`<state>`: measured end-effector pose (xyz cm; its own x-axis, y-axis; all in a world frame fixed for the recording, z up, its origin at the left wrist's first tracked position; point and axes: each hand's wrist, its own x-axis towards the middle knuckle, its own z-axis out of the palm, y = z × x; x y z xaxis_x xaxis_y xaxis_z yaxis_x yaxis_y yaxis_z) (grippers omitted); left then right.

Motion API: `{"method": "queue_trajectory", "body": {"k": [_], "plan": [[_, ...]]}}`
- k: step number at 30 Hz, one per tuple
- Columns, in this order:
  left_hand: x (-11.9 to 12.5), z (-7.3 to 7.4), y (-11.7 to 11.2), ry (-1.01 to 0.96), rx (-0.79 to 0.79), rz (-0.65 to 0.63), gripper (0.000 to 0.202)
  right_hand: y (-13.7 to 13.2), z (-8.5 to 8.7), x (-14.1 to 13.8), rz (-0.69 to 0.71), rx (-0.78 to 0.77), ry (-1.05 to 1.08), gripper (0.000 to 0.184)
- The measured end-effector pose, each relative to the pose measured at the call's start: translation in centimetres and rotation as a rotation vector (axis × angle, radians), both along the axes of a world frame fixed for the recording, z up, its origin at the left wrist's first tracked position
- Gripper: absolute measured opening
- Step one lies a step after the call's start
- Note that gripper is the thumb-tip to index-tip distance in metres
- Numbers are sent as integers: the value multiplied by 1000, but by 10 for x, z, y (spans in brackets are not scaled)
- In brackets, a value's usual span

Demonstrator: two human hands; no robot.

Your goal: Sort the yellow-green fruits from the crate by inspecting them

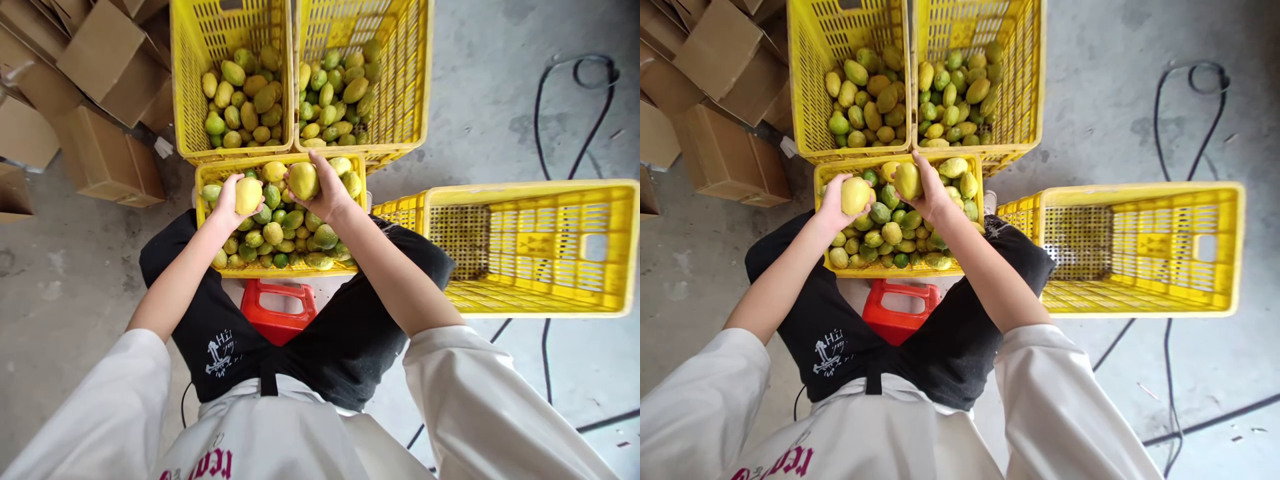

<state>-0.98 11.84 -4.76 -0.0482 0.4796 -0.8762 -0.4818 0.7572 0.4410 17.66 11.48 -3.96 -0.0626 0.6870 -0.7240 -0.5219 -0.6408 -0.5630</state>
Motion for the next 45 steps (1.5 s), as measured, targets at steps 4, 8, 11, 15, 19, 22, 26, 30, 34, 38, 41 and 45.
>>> {"method": "queue_trajectory", "body": {"k": [4,8,11,15,19,22,26,30,34,38,41,45], "plan": [[3,6,-2,12,15,12,44,1,-8,3,-30,63,-47,29],[2,7,-5,-15,-13,-51,42,5,-11,6,-15,77,-115,33],[2,0,-6,-24,3,-43,40,6,-8,7,22,12,-117,23],[-2,-13,-3,-38,-35,-12,36,5,0,4,62,-36,-81,13],[-6,-17,0,-64,-90,-38,38,2,0,-2,151,-153,-95,23],[-6,-11,-1,-8,-46,-126,24,-3,-4,-2,364,-119,-110,28],[-4,-3,-7,119,95,-355,22,-9,-2,4,577,63,-140,44],[-8,-2,-8,217,188,-510,28,-5,6,10,572,86,-295,52],[-13,-11,-5,293,92,-655,37,-1,3,12,687,43,-381,19],[-13,-21,-10,324,18,-777,54,-9,-11,10,840,-31,-410,33],[-9,-24,-14,338,3,-776,57,-14,-22,11,823,-62,-445,36],[-7,-16,-10,254,85,-608,54,-3,-28,27,440,-13,-361,35]]}}
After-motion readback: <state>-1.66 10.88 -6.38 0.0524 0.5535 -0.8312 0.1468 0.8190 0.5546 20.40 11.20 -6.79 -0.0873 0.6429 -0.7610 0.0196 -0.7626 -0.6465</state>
